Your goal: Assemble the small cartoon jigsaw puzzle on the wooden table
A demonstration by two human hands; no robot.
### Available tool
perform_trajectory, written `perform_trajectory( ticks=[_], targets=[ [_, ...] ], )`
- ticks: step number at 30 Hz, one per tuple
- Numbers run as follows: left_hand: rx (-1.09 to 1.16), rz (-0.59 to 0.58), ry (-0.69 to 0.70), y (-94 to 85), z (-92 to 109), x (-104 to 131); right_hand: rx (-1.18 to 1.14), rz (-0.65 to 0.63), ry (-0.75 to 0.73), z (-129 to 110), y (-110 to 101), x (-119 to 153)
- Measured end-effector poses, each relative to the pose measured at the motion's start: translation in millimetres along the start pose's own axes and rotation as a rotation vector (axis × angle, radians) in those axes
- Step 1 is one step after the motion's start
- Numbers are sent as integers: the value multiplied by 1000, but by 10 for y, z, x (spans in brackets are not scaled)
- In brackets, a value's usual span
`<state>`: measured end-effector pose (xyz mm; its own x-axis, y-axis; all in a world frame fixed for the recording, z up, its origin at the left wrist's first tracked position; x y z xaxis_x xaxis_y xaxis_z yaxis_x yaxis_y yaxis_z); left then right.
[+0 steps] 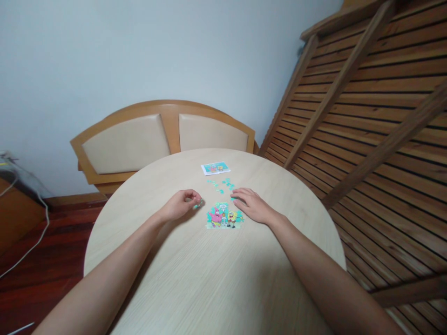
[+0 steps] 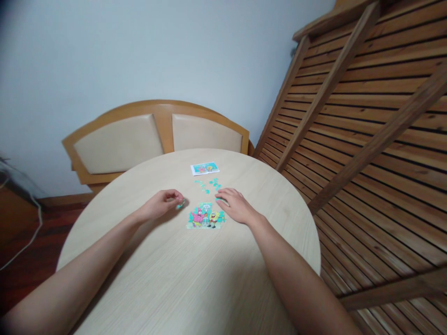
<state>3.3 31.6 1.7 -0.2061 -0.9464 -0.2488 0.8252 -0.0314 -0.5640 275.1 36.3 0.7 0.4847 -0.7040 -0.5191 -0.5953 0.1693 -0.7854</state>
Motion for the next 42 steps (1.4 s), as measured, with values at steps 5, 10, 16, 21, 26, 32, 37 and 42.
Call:
perform_trajectory(
  ticks=[5, 10, 16, 21, 26, 32, 37, 42],
  targets=[
    [53, -100, 21, 163, 193, 86, -51, -118, -113, -326, -18, 4],
    [80, -134, 2, 181, 257, 117, -45, -185, -128, -339, 28, 9],
    [52, -223, 6, 209, 311, 185, -13, -200, -79, -165, 22, 23],
    [24, -330, 56, 265, 335, 240, -21, -201, -76, -150, 31, 31],
    [-95, -326, 128, 282, 371, 249, -15, -197, -77, -182, 23, 25],
    [-287, -251, 225, 295, 485, 234, -7, -214, -80, -218, 11, 21],
    [-327, -253, 233, 328, 526, 233, 1, -226, -83, -222, 21, 18],
    [-375, -256, 257, 325, 567, 249, -10, -224, -79, -213, 31, 24]
  ],
)
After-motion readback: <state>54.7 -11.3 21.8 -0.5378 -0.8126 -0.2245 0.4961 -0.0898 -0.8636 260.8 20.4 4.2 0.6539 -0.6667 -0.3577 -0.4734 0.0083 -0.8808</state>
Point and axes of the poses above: each hand's wrist, its own x-axis away from the middle knuckle, its own y-axis out of the palm, z = x × y, the point moved 5 cm from there along -x, towards the middle knuckle, and after that the axes turned 9 degrees about z, right-handed, at the moved point
